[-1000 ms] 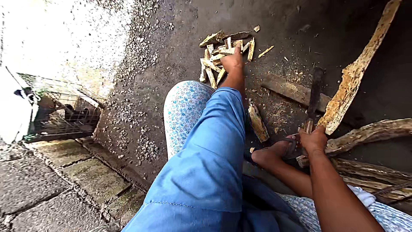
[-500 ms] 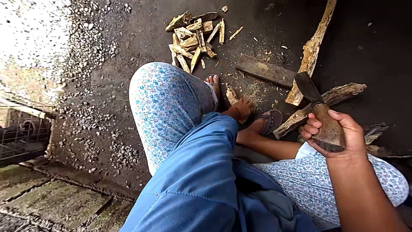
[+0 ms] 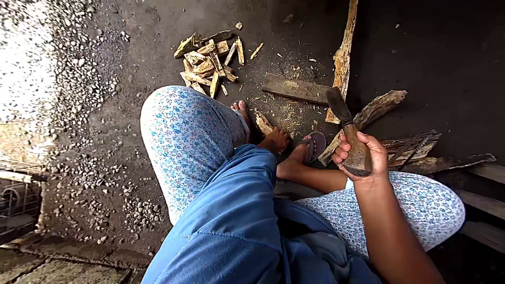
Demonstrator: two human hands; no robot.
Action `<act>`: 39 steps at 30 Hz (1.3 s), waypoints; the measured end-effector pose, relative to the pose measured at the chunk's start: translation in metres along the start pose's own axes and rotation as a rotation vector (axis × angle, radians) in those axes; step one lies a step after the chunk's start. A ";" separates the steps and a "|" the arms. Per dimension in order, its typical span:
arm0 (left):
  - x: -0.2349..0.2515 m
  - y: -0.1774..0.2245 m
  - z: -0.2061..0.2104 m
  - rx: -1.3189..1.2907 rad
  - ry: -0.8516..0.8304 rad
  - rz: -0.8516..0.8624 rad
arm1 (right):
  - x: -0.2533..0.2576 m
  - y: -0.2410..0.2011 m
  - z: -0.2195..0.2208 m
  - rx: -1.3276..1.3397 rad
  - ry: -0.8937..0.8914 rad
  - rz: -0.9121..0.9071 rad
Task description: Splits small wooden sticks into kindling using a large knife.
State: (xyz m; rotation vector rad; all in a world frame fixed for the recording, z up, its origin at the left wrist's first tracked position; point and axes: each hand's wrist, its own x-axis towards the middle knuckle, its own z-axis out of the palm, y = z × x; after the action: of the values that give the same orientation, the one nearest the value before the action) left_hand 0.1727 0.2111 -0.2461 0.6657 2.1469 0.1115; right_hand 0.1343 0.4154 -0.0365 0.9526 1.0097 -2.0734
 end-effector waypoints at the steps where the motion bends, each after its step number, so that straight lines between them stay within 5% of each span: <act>1: -0.001 0.000 -0.002 -0.019 0.010 -0.003 | -0.001 0.005 0.003 -0.069 0.067 -0.056; 5: -0.013 -0.003 -0.014 -0.184 0.186 -0.075 | 0.003 0.013 0.001 -0.226 0.315 -0.336; 8: -0.022 -0.009 -0.042 -0.374 0.379 -0.217 | -0.001 -0.002 -0.008 -0.188 0.312 -0.463; 13: -0.040 -0.025 -0.094 -0.801 0.683 -0.532 | -0.001 -0.001 -0.012 -0.361 0.090 -0.337; 19: -0.069 -0.036 -0.117 -1.574 1.132 -0.663 | 0.032 0.010 -0.001 -0.633 0.180 -0.198; 23: -0.075 -0.035 -0.128 -2.077 1.258 -0.505 | 0.037 0.012 -0.002 -0.608 0.297 -0.147; 30: -0.079 -0.028 -0.149 -2.360 1.315 -0.160 | 0.022 0.006 -0.002 -0.435 0.389 -0.210; 39: -0.104 0.001 -0.188 -2.593 1.283 0.253 | 0.002 0.008 -0.002 -0.342 0.274 -0.192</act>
State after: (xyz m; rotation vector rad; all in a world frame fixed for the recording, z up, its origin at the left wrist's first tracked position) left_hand 0.0795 0.1888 -0.0541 -0.9882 0.7631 3.0868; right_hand 0.1400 0.4132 -0.0418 1.0063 1.5945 -1.8628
